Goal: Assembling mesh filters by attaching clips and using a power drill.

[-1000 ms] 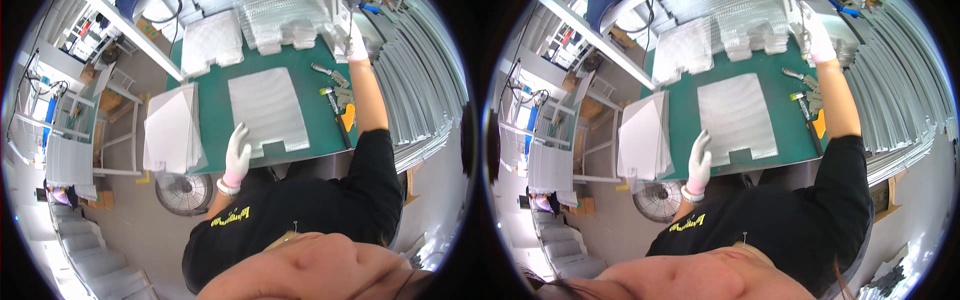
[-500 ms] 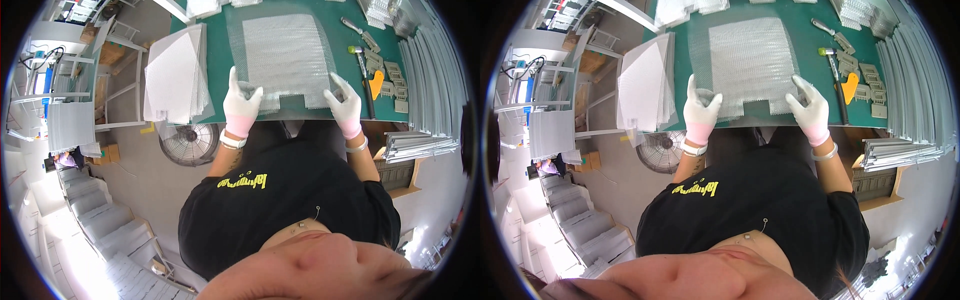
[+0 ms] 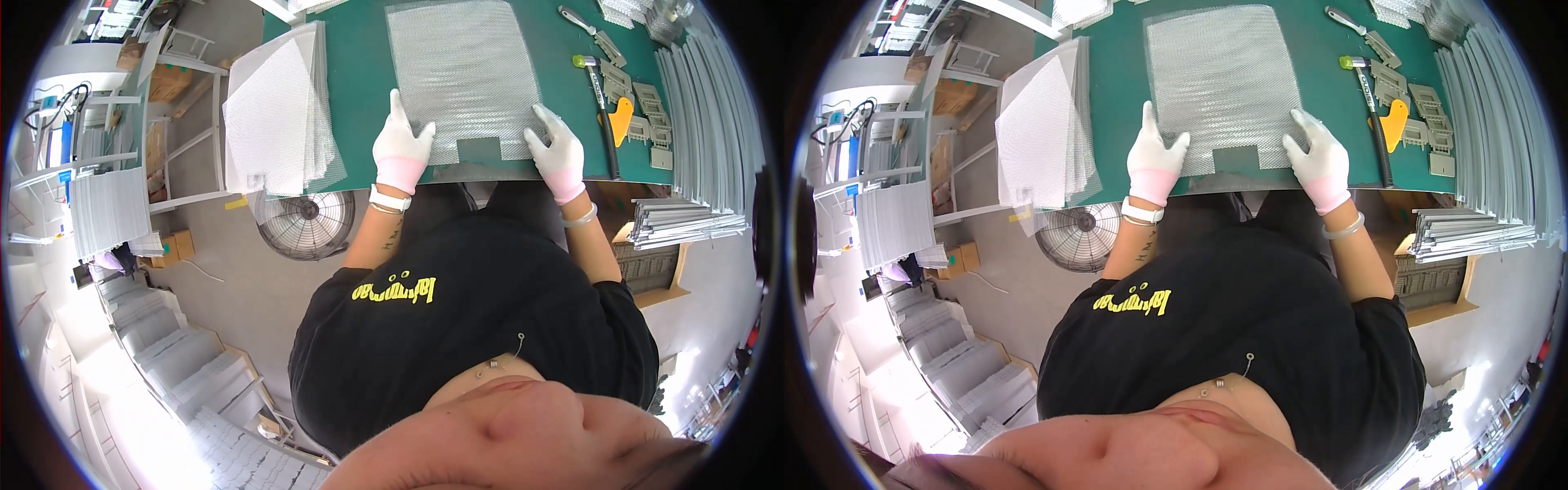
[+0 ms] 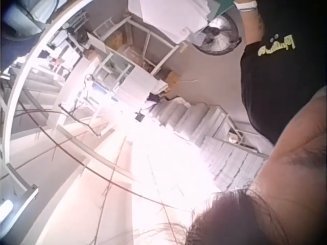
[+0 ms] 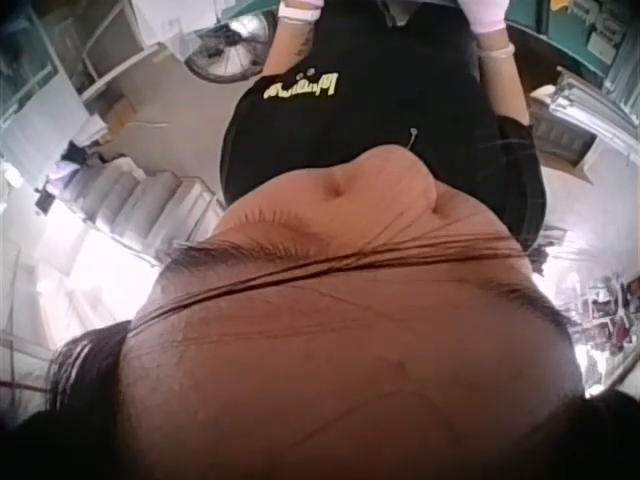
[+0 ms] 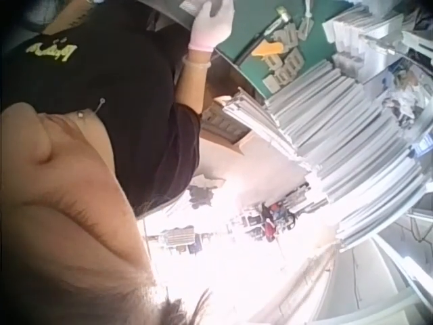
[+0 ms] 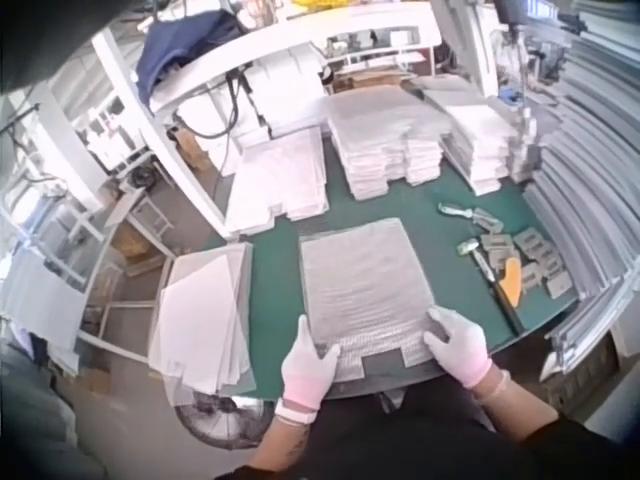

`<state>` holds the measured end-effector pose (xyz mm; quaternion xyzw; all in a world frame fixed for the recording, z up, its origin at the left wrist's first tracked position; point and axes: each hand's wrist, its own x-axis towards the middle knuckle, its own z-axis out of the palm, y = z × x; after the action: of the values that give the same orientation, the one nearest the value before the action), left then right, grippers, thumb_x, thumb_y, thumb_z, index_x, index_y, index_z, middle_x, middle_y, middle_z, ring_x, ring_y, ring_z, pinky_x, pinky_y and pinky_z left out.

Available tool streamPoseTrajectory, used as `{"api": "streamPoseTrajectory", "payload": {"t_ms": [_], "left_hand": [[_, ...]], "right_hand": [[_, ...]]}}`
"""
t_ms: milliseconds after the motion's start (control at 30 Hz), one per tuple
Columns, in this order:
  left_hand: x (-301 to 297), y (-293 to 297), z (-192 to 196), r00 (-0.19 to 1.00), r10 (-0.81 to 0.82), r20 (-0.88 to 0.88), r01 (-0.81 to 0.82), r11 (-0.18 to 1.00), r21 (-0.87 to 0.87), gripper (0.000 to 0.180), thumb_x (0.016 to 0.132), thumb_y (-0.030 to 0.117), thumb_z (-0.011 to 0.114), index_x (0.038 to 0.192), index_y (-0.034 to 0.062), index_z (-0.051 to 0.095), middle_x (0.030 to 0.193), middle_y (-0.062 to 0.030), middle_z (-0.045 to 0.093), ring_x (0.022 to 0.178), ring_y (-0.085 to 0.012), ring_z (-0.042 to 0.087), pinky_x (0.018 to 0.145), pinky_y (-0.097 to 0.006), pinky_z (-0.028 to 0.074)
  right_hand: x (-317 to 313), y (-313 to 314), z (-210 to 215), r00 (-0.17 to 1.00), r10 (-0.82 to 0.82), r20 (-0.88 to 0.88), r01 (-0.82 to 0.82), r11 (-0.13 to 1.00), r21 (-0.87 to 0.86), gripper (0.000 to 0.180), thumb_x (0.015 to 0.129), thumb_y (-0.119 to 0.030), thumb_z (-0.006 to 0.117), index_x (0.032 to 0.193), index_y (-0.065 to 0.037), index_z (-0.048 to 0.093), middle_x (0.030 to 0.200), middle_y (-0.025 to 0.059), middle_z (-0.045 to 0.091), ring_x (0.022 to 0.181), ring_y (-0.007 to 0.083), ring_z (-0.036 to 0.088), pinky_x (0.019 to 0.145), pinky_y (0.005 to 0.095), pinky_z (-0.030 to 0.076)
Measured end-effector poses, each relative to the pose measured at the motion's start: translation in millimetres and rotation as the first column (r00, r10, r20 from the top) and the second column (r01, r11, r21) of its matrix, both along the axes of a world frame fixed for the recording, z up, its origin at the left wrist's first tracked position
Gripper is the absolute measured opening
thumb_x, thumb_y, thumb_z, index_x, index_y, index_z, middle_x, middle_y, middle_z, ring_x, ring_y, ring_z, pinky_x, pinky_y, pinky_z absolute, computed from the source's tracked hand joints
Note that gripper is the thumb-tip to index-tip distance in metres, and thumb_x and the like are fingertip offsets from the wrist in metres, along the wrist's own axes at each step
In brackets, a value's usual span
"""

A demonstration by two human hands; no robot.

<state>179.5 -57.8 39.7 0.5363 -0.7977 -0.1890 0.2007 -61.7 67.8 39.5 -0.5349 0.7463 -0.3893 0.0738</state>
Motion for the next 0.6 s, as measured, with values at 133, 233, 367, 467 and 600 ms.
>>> {"api": "streamPoseTrajectory", "payload": {"t_ms": [133,233,367,467,600], "left_hand": [[0,-1,-8,0.999,-0.012,0.053,0.015,0.998,-0.054,0.084,0.083,0.033,0.07,0.149,0.0013,0.029,0.116,-0.0207,0.061,0.095,-0.0355,0.065,0.079,-0.04,0.054],[0,0,-7,0.997,-0.015,0.072,0.018,0.999,-0.048,0.083,0.082,0.033,0.07,0.148,0.0021,0.03,0.111,-0.0195,0.062,0.092,-0.0343,0.065,0.077,-0.04,0.054],[1,-2,-10,0.998,-0.015,0.069,0.019,0.997,-0.071,0.082,0.082,0.033,0.07,0.148,0.0021,0.032,0.107,-0.0186,0.062,0.09,-0.0337,0.065,0.075,-0.04,0.054],[1,-2,-3,0.998,-0.018,0.059,0.022,0.996,-0.081,0.081,0.082,0.033,0.071,0.147,0.0026,0.033,0.106,-0.0186,0.062,0.089,-0.0337,0.065,0.074,-0.04,0.055],[-8,-2,20,0.984,0.027,0.178,-0.05,0.991,0.126,0.073,0.081,0.035,0.072,0.142,0.009,0.044,0.122,-0.0184,0.057,0.106,-0.0351,0.06,0.09,-0.04,0.05]], "right_hand": [[2,-1,-6,0.99,-0.006,-0.138,0.006,1.0,0.0,0.039,0.083,-0.018,0.07,0.12,-0.007,0.065,0.121,0.0148,0.065,0.112,0.0296,0.063,0.094,0.0352,0.05],[1,-1,-8,0.989,-0.001,-0.148,0.003,1.0,0.01,0.039,0.083,-0.017,0.07,0.12,-0.007,0.065,0.123,0.0145,0.064,0.113,0.0291,0.063,0.094,0.0347,0.05],[2,-2,-5,0.988,0.008,-0.155,-0.007,1.0,0.009,0.039,0.083,-0.018,0.07,0.12,-0.007,0.064,0.124,0.0139,0.064,0.113,0.0284,0.062,0.094,0.0345,0.051],[2,-3,-3,0.985,0.013,-0.17,-0.007,0.999,0.034,0.039,0.083,-0.018,0.07,0.12,-0.007,0.064,0.124,0.0135,0.064,0.113,0.0281,0.062,0.093,0.0345,0.051],[2,-2,2,0.973,0.003,-0.23,0.027,0.992,0.127,0.039,0.083,-0.023,0.069,0.12,-0.01,0.064,0.128,0.0139,0.061,0.111,0.0287,0.063,0.09,0.0359,0.052]]}}
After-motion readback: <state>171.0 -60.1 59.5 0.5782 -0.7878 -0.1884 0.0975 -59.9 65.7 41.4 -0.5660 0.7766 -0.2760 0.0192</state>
